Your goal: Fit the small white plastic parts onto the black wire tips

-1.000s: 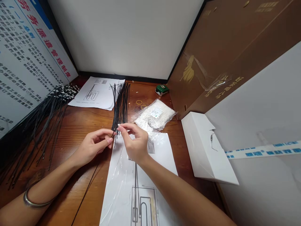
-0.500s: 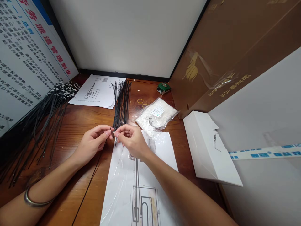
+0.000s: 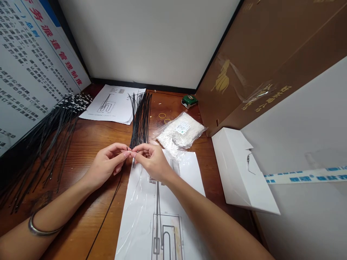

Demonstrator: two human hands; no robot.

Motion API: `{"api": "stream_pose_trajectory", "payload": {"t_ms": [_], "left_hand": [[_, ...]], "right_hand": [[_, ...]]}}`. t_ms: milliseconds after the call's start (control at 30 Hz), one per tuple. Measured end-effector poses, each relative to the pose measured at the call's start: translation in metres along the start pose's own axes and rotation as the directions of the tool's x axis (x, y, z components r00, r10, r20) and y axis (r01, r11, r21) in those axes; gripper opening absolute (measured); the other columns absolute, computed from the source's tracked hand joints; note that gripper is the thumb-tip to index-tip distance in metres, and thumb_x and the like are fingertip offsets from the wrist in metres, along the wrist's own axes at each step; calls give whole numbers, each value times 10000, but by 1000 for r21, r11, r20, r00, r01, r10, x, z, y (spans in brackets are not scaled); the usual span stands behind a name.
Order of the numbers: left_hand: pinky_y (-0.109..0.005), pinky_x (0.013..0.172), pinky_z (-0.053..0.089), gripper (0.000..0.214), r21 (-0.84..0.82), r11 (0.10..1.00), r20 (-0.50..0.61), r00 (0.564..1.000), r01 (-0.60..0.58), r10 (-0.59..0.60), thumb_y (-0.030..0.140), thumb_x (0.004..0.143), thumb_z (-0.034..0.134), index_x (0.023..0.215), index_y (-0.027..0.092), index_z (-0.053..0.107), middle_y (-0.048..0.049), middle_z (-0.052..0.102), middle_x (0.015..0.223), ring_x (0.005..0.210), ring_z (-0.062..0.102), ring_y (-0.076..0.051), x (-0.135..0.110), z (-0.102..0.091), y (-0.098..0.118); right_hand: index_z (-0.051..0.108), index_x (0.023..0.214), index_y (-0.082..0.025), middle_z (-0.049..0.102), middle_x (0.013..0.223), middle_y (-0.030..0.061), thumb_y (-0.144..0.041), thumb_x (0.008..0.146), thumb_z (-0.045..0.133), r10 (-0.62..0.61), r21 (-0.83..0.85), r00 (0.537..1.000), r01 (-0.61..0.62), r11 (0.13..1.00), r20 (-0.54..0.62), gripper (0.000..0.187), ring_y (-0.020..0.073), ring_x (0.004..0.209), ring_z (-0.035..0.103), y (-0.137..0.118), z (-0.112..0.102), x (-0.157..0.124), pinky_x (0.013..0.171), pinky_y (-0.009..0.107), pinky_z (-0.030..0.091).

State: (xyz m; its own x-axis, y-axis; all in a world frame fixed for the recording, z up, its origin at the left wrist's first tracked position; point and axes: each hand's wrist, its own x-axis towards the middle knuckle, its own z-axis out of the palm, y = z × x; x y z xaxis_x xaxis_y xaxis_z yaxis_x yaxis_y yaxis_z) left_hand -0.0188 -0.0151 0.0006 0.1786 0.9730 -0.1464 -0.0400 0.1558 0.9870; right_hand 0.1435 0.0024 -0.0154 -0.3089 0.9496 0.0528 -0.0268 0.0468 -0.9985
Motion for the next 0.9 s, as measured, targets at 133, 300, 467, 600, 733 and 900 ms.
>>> {"api": "stream_pose_trajectory", "payload": {"t_ms": [133, 300, 467, 600, 733, 900], "left_hand": [[-167, 332, 307, 303, 15, 1000, -7, 1000, 2, -2, 411, 721, 716, 846, 160, 598, 57, 542, 582, 380, 398, -39, 1, 0, 0], [-160, 334, 339, 277, 54, 999, 10, 1000, -3, 3, 400, 750, 694, 839, 161, 588, 47, 557, 610, 393, 426, -41, 1, 0, -1], [-162, 342, 351, 250, 88, 996, 22, 1000, -18, 16, 384, 762, 681, 804, 152, 595, 47, 536, 588, 397, 429, -45, 0, 1, 0], [-168, 352, 357, 239, 110, 994, 34, 999, -26, 23, 374, 770, 669, 800, 143, 614, 45, 533, 587, 402, 434, -47, -1, 2, 2], [-166, 358, 353, 240, 124, 992, 42, 999, -38, 33, 378, 791, 649, 799, 141, 613, 46, 525, 582, 408, 432, -46, 0, 2, 1], [-163, 364, 346, 218, 141, 989, 37, 999, -39, 35, 363, 817, 622, 799, 149, 582, 60, 499, 556, 406, 426, -48, 0, 1, -2]], "right_hand": [[660, 766, -173, 605, 545, -35, -342, 744, 695, -14, 14, 1000, 14, 1000, -12, 174, 62, 435, 465, 0, 0, -1, 397, 204, 347], [643, 762, -170, 634, 608, -18, -322, 767, 674, -59, 41, 996, 62, 997, -63, 154, 58, 446, 476, 2, 0, -1, 400, 198, 371], [653, 780, -174, 650, 626, -9, -324, 767, 676, -88, 31, 993, 91, 995, -81, 153, 82, 511, 555, 6, 3, -1, 446, 208, 436], [666, 794, -170, 667, 659, 9, -321, 775, 663, -88, 25, 991, 91, 996, -104, 152, 112, 586, 614, 7, 4, -1, 541, 248, 498], [658, 809, -160, 656, 664, 19, -325, 781, 649, -82, -6, 993, 82, 997, -82, 168, 129, 600, 610, 6, 4, -2, 563, 273, 492], [574, 784, -171, 614, 663, 11, -338, 859, 550, -98, -230, 994, 85, 970, -47, 184, 123, 576, 542, 3, 6, -4, 532, 266, 417]]}}
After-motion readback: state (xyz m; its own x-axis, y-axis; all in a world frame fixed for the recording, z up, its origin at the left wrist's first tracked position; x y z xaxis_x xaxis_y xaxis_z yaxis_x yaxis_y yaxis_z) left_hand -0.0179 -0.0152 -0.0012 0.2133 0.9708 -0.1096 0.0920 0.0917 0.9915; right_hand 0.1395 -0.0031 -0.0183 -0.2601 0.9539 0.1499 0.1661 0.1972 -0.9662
